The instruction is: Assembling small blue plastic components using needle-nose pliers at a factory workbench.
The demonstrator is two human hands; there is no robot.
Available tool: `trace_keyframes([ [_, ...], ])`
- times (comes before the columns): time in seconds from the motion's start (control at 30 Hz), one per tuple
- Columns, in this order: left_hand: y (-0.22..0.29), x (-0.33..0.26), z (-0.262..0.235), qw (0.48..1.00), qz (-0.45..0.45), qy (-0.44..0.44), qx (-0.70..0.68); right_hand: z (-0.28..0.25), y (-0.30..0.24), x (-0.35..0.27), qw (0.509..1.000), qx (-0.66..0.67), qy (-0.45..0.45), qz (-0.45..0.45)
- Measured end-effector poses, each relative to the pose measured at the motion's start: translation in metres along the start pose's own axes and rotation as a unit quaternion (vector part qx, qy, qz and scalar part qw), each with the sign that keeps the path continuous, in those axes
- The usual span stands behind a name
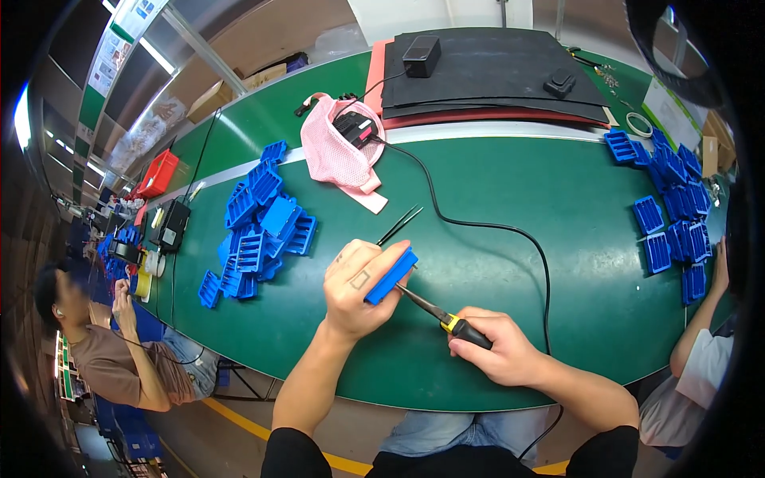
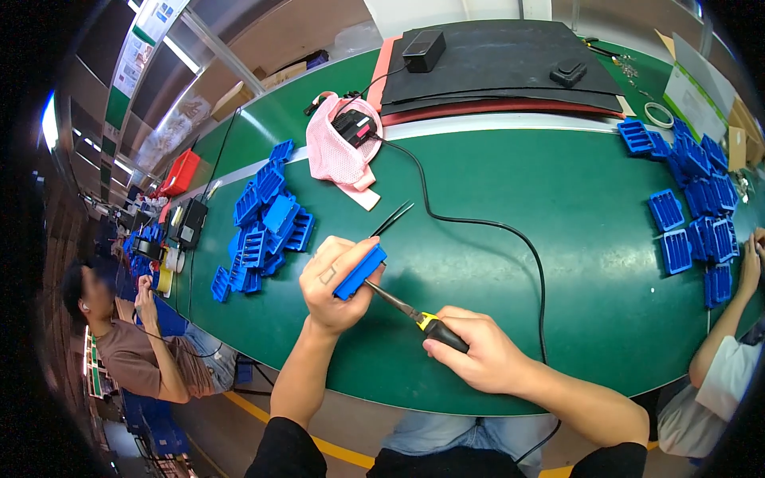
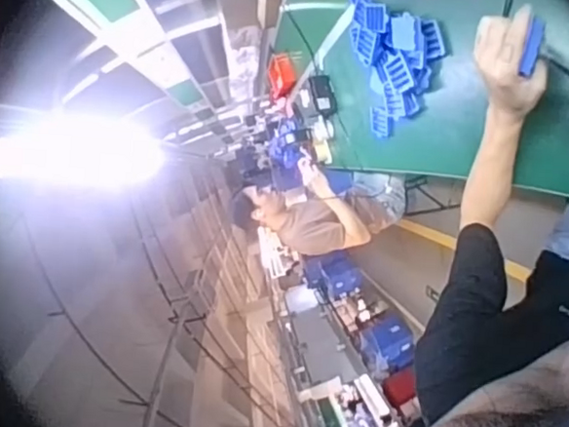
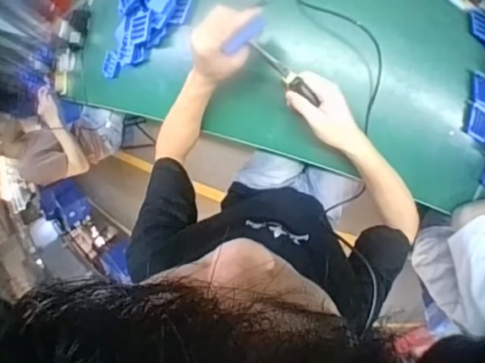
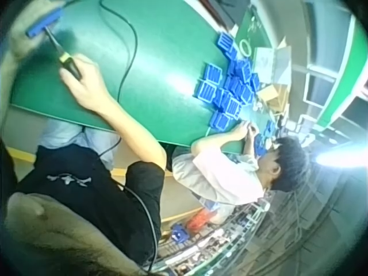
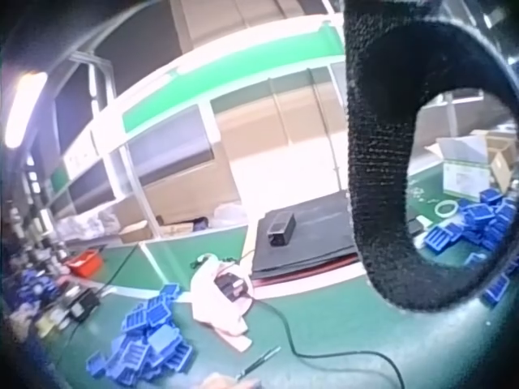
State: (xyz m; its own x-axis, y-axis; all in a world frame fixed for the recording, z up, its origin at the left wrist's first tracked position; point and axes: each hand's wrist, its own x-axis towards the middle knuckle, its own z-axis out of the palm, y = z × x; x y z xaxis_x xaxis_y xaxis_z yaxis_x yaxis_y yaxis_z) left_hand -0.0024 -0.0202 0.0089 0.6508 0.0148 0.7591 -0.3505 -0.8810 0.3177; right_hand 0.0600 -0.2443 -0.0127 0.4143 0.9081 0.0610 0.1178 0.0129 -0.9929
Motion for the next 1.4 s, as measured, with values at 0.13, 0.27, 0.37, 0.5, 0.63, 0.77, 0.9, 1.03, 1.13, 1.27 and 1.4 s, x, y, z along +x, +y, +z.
trace_keyframes([
  [0.13,0.002,0.001,-0.002,1.000,0.001,0.006,0.004,0.005,0.001,0.000,1.000,-0.001,0.007,-0.024],
  [0.27,0.002,-0.001,-0.003,1.000,-0.004,0.017,0.006,0.008,0.000,0.000,1.000,0.017,0.002,-0.016],
  [0.37,0.002,0.000,-0.003,1.000,-0.009,0.020,-0.005,0.009,-0.001,-0.001,0.999,0.032,0.002,-0.003],
  [0.5,0.004,0.001,-0.001,0.999,-0.015,0.023,-0.019,0.009,-0.005,-0.001,0.999,0.041,0.004,0.014],
  [0.63,0.002,-0.003,0.003,0.999,-0.035,0.028,-0.018,0.007,0.002,-0.001,1.000,0.022,0.017,-0.013],
  [0.77,0.001,-0.004,0.007,0.994,-0.096,0.038,-0.029,0.007,0.009,0.001,0.999,0.021,0.021,-0.038],
  [0.9,0.003,-0.005,0.007,0.993,-0.107,0.050,-0.012,0.006,0.003,-0.001,1.000,-0.005,-0.010,-0.026],
  [1.03,0.003,-0.006,0.009,0.996,-0.071,0.044,0.011,0.005,-0.002,0.000,0.999,0.009,-0.016,0.027],
  [1.13,0.001,-0.006,0.010,0.997,-0.056,0.049,0.023,0.009,0.008,0.001,0.999,-0.006,0.005,-0.041],
  [1.27,0.001,-0.005,0.011,0.999,-0.020,0.032,0.011,0.009,0.007,0.000,0.999,-0.009,0.007,-0.035],
  [1.4,-0.002,-0.007,0.012,0.999,-0.017,0.030,0.017,0.009,0.007,0.001,0.999,-0.013,0.005,-0.040],
])
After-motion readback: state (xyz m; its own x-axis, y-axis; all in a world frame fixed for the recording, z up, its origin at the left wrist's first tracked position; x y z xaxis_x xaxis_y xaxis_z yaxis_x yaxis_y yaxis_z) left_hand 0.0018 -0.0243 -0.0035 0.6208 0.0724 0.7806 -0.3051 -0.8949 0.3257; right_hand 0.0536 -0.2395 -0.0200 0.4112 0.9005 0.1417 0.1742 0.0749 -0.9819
